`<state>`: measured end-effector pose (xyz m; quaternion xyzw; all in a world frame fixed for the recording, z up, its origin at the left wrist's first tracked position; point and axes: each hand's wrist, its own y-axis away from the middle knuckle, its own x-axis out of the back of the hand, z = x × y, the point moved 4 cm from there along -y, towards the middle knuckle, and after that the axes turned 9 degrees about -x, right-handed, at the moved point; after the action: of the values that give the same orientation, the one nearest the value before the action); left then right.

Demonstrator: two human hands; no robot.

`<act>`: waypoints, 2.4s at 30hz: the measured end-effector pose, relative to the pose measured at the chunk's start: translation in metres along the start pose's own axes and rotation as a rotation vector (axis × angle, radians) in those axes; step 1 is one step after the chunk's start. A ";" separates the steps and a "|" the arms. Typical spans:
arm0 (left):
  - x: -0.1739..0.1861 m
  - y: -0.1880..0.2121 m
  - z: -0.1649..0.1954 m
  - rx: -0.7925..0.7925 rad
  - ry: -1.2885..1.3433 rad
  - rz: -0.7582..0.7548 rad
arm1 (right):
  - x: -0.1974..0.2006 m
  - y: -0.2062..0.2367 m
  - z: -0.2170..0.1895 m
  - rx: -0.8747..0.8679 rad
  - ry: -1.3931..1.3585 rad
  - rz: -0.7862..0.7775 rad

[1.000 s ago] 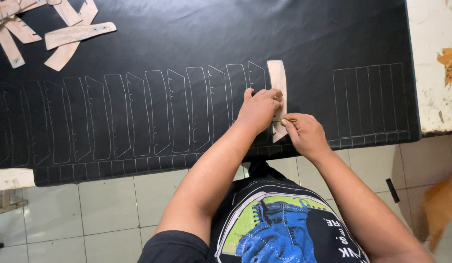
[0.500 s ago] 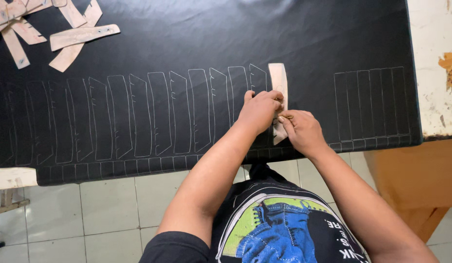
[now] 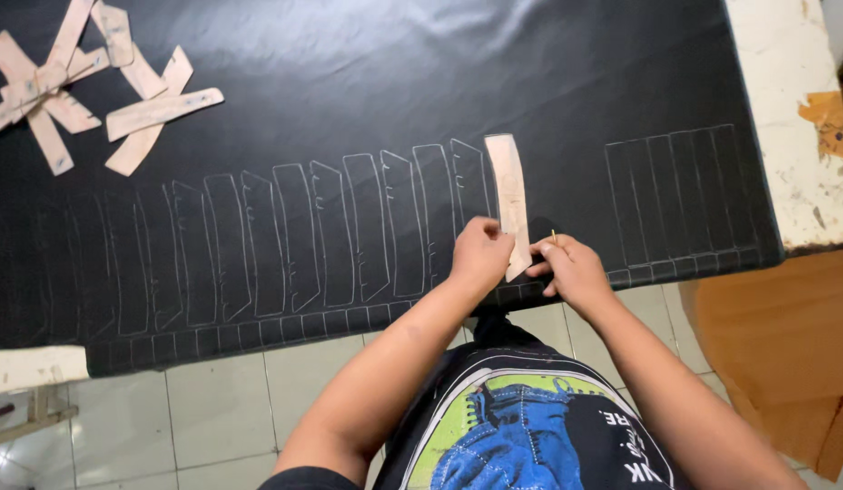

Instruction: The person uses a wooden pattern and a pencil to trace repeated shapes onto a large black sheet laid on a table. The person repositions the pattern multiple times and draws along its edges to create a series of identical outlines.

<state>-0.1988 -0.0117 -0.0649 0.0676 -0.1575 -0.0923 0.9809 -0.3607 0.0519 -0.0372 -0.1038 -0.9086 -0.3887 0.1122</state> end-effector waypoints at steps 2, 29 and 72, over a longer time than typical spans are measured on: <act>-0.008 0.002 0.002 0.045 0.046 0.074 | 0.004 -0.001 0.009 -0.002 -0.204 -0.067; -0.034 -0.022 0.048 -0.472 -0.640 -0.325 | 0.063 -0.025 0.018 0.193 0.092 0.266; -0.030 -0.021 0.049 -0.425 -0.705 -0.368 | 0.060 -0.012 0.025 0.431 0.264 0.346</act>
<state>-0.2459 -0.0307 -0.0313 -0.1440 -0.4451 -0.3126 0.8267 -0.4240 0.0675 -0.0452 -0.1795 -0.9165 -0.1721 0.3134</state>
